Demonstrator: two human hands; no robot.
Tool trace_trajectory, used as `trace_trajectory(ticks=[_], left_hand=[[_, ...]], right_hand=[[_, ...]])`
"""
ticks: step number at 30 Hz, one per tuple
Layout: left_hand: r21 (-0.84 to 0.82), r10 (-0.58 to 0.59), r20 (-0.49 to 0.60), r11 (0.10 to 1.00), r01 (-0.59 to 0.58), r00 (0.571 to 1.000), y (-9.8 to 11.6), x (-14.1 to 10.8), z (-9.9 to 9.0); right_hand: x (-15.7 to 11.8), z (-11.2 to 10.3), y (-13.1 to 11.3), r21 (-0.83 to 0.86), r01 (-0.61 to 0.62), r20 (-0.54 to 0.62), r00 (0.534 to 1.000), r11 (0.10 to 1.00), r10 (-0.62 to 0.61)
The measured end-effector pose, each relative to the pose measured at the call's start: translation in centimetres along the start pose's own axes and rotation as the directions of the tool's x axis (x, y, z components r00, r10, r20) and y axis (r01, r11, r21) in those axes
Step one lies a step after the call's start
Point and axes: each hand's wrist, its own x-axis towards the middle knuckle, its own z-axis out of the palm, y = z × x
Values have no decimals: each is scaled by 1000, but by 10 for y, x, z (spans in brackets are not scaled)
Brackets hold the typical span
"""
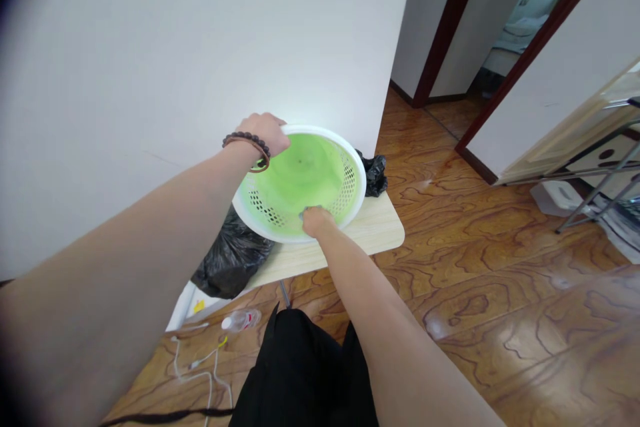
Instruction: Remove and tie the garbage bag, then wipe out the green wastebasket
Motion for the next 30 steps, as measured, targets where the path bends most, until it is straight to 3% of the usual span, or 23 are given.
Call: trace_trajectory(ticks=[20,24,28,30], left_hand=[[8,2,14,1000,-2,1000,2,-2,2],[5,2,11,1000,-2,1000,1,-4,0],[-6,0,8,1000,0,1000,3,-6,-2],[-6,4,3,1000,-4,1000,3,-6,-2]], right_hand=[[27,2,2,9,16,-68,998,1000,-15],[1,5,5,4,108,-85,991,994,-107],[-50,11,12,-8,310,-158,939,951,-307],[-74,11,15,11,334,-145,933,942,-329]])
